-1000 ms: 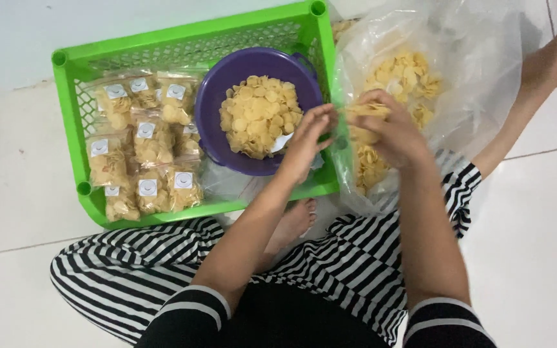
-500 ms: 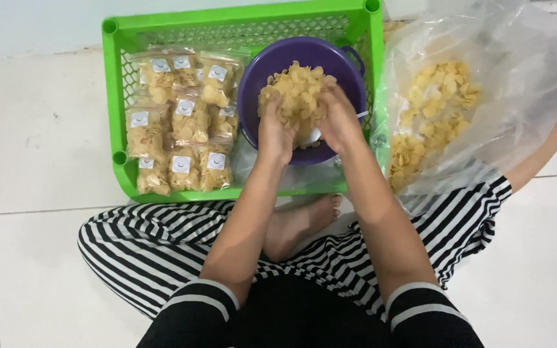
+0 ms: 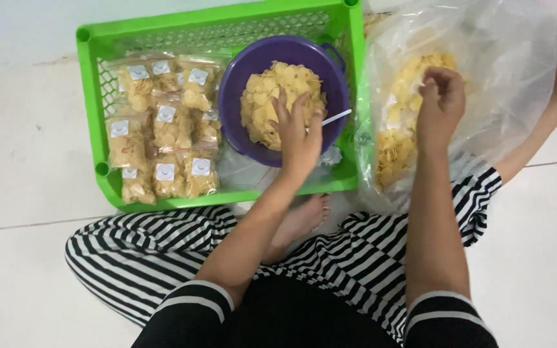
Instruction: A person is manually packaging chips by scooping them from a bowl into small plastic bags, sealing the bags, and organizing them in a basket.
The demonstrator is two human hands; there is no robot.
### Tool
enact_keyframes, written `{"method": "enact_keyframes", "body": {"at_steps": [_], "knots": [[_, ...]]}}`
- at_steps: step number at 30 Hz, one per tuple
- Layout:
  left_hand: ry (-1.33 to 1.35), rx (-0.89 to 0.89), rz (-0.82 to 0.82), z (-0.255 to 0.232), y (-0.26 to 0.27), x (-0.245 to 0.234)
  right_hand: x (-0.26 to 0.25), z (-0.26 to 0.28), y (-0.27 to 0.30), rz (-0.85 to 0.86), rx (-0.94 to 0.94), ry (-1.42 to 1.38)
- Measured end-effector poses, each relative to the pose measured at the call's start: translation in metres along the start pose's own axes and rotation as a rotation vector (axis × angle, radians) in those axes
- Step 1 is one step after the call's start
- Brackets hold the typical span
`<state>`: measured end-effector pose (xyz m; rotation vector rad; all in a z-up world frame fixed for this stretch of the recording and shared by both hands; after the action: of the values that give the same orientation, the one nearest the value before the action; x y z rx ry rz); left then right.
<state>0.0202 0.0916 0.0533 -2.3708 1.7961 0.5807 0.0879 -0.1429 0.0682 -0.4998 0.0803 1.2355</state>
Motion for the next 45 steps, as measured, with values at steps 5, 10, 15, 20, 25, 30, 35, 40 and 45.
{"method": "enact_keyframes", "body": {"at_steps": [5, 10, 15, 20, 25, 30, 35, 40, 45], "knots": [[-0.211, 0.570, 0.039, -0.028, 0.037, 0.056, -0.021, -0.156, -0.042, 0.169, 0.148, 0.502], [-0.448, 0.786, 0.254, -0.005, 0.051, 0.120, 0.015, -0.212, -0.094, 0.240, 0.277, 0.759], [-0.572, 0.732, 0.336, 0.016, 0.044, 0.124, 0.072, -0.111, -0.089, 0.490, 0.518, 0.975], [-0.574, 0.779, 0.276, 0.007, 0.042, 0.112, 0.114, -0.260, -0.093, 0.480, 0.256, 1.218], [-0.571, 0.809, 0.210, 0.015, 0.046, 0.111, 0.096, -0.266, -0.100, 0.576, 0.132, 1.181], [-0.536, 0.794, 0.218, 0.014, 0.047, 0.110, 0.080, -0.258, -0.104, 0.680, -0.042, 1.125], [-0.558, 0.787, 0.224, 0.012, 0.047, 0.109, 0.075, -0.235, -0.094, 0.751, -0.164, 1.106], [-0.500, 0.735, 0.386, 0.016, 0.046, 0.105, 0.087, -0.219, -0.087, 0.826, -0.259, 1.057], [-0.570, 0.710, 0.352, 0.020, 0.044, 0.111, 0.070, -0.200, -0.074, 0.888, -0.385, 1.008]]}}
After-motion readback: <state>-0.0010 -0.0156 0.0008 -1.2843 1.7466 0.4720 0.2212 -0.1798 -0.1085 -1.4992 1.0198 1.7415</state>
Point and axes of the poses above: each hand's wrist, its own y-axis away from the middle knuckle, its own x-axis out of the palm, z = x × y, the point moved 2 cm from there along -y, towards the middle knuckle, and after that the axes turned 4 degrees about -x, right-handed, at the moved point
